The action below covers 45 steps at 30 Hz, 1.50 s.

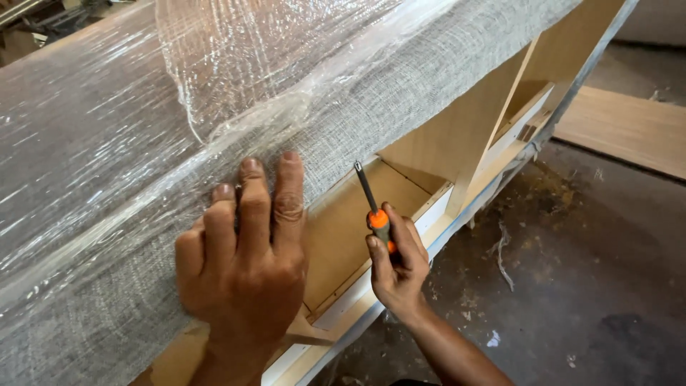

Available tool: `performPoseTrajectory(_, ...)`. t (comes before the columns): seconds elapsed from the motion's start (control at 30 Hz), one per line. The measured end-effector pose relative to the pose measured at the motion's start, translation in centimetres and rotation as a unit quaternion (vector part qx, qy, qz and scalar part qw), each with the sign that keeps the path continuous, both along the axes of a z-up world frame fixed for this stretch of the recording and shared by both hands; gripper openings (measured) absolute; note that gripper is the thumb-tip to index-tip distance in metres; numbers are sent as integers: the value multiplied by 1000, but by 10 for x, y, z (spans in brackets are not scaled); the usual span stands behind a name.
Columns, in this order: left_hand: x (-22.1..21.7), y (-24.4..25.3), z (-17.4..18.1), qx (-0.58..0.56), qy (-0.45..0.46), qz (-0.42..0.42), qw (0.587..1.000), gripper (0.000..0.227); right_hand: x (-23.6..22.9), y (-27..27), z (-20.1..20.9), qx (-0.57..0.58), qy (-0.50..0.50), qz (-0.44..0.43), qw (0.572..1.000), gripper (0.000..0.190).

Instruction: Removing staples from a wooden furniture frame using a screwdriver as a prying tool

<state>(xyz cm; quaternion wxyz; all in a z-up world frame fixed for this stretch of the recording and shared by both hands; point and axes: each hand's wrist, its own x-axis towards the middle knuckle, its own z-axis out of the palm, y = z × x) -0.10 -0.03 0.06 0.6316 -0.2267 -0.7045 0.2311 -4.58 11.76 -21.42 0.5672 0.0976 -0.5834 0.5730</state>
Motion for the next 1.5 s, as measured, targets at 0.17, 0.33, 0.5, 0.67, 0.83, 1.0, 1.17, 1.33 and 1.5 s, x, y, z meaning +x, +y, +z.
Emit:
performPoseTrajectory(0.17, 0, -1, -2, 2, 0, 4, 1000, 30, 0, 3, -4, -106, -13, 199, 974, 48)
performPoseTrajectory(0.33, -2, -1, -2, 3, 6, 1, 1000, 21, -5, 15, -4, -201, 64, 598, 773, 48)
performPoseTrajectory(0.5, -1, 1, -1, 2, 10, 8, 1000, 22, -1, 10, -3, -170, 24, 454, 875, 49)
performPoseTrajectory(0.67, 0, 1, -2, 4, 14, 9, 1000, 23, 3, 8, -5, -154, -15, 298, 942, 49)
performPoseTrajectory(0.83, -1, 1, -1, 6, 13, -8, 1000, 18, 5, 9, 1, -140, -8, 285, 948, 47)
performPoseTrajectory(1.0, -1, -1, -2, -1, 5, 3, 1000, 25, 18, 8, 15, -137, -25, 285, 948, 40)
performPoseTrajectory(1.17, -1, -1, -3, 1, 6, 1, 1000, 22, 9, 26, 11, -208, 30, 710, 672, 34)
performPoseTrajectory(1.33, -2, -1, -3, 2, 10, 10, 1000, 20, 15, 25, 24, -167, 37, 585, 793, 18)
performPoseTrajectory(1.5, -1, 0, -3, 3, 7, 2, 1000, 25, 14, 26, 18, -200, -74, 479, 851, 54)
